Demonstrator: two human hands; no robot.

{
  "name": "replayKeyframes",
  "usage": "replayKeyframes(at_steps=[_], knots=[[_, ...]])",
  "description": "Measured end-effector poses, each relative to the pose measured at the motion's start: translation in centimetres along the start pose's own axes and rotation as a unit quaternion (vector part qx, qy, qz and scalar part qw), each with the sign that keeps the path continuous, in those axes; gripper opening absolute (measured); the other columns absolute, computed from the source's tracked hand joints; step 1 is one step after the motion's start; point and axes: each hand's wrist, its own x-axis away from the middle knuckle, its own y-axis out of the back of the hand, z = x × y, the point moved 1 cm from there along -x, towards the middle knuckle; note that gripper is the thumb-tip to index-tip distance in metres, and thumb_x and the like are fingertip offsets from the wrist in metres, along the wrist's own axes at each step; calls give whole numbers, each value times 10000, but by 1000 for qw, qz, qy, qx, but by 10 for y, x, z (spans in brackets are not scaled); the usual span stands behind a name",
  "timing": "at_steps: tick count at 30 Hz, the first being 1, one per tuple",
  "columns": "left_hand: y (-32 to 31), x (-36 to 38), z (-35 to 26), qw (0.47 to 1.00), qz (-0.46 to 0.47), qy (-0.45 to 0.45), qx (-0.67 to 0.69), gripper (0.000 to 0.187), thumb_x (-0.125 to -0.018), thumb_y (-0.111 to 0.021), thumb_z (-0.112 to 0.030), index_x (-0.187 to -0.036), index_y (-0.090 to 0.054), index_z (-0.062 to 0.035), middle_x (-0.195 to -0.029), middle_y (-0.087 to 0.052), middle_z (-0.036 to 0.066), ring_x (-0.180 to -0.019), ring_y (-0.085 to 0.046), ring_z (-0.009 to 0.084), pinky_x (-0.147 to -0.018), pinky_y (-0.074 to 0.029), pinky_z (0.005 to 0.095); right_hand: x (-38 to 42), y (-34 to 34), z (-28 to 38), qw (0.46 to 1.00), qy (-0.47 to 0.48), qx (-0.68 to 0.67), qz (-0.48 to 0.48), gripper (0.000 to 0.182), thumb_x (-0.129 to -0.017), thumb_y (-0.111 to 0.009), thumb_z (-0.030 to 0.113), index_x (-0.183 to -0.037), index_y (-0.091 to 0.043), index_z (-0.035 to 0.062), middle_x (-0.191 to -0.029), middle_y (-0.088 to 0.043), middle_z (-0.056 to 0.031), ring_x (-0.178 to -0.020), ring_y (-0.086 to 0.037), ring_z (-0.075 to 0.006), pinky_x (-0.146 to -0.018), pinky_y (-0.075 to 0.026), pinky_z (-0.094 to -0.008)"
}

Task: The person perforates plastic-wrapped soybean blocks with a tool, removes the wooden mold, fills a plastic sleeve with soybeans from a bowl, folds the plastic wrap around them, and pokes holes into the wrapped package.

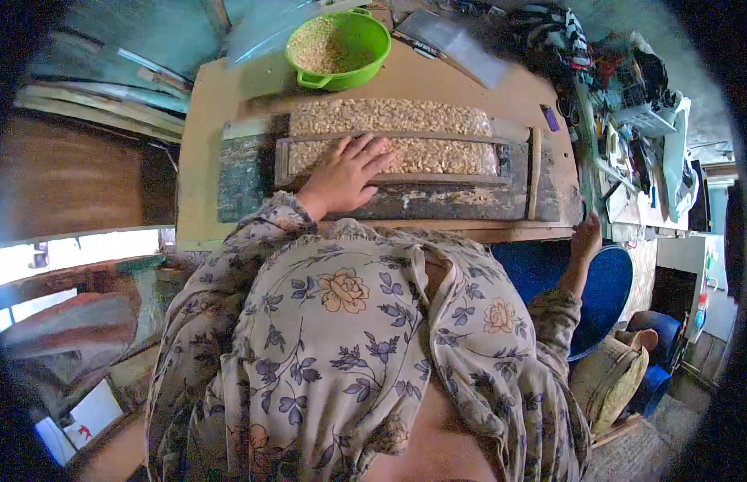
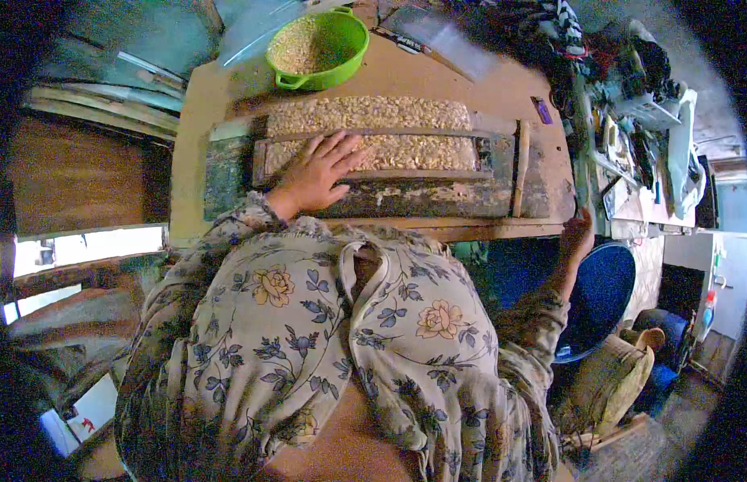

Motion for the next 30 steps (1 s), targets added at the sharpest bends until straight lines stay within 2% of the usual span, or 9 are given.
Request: replayKeyframes(at_steps=[2,4,6,10,12,13,15,22,30], knots=[[1,7,3,1000,3,-3,-4,608,-701,-569,-269,-1251,-356,-122,-1312,-314,103,-1230,-246,288,-1005,-176,455,48,-58,23,977,152,134,66,168,-814,-505,94,-949,-579,27,-698,-529,-24,-545,-473,-102,-482,-370,-211],[5,10,4,1000,8,-3,-9,622,-690,-581,-255,-1252,-353,-119,-1314,-313,98,-1231,-244,290,-1009,-172,451,67,-93,21,976,94,74,183,185,-812,-502,60,-980,-574,32,-715,-526,-12,-563,-472,-90,-500,-382,-215],[3,13,5,1000,-1,-2,-6,632,-681,-590,-243,-1254,-350,-127,-1311,-316,92,-1222,-258,284,-1005,-176,444,110,-157,24,922,119,338,148,209,-739,-532,6,-933,-603,34,-822,-571,-60,-637,-516,-103,-534,-411,-227],[6,19,7,1000,1,17,3,644,-664,-599,-218,-1252,-352,-131,-1309,-318,81,-1215,-269,276,-999,-188,436,153,-225,6,828,296,380,287,184,-706,-572,18,-888,-595,17,-781,-595,-128,-749,-575,-233,-685,-456,-300],[5,24,9,1000,-4,24,11,644,-661,-599,-210,-1251,-353,-129,-1307,-320,80,-1217,-268,274,-998,-190,436,170,-250,-6,799,324,374,341,141,-750,-554,34,-881,-586,-5,-764,-569,-96,-648,-549,-158,-585,-433,-249],[5,28,11,999,-6,33,18,645,-658,-599,-203,-1250,-354,-127,-1305,-322,78,-1218,-266,273,-997,-193,436,180,-259,-7,799,324,375,340,141,-750,-554,34,-881,-586,-5,-764,-569,-96,-648,-549,-158,-585,-433,-249],[4,33,16,999,-10,35,7,650,-655,-602,-204,-1250,-354,-127,-1308,-316,80,-1220,-264,272,-997,-191,437,196,-272,-7,771,278,440,368,144,-726,-551,71,-859,-582,25,-872,-577,-164,-777,-552,-328,-669,-458,-364],[10,48,20,998,-1,64,-23,669,-642,-611,-237,-1248,-354,-114,-1319,-297,87,-1220,-259,277,-996,-185,446,200,-279,-28,714,368,483,348,193,-785,-520,132,-949,-555,35,-829,-555,-159,-760,-537,-355,-650,-441,-403],[16,60,24,997,-11,78,-28,676,-638,-615,-254,-1246,-358,-112,-1312,-302,92,-1217,-257,280,-987,-195,466,201,-285,-29,677,337,554,349,203,-797,-497,149,-956,-561,40,-860,-549,-152,-731,-544,-348,-641,-448,-418]])
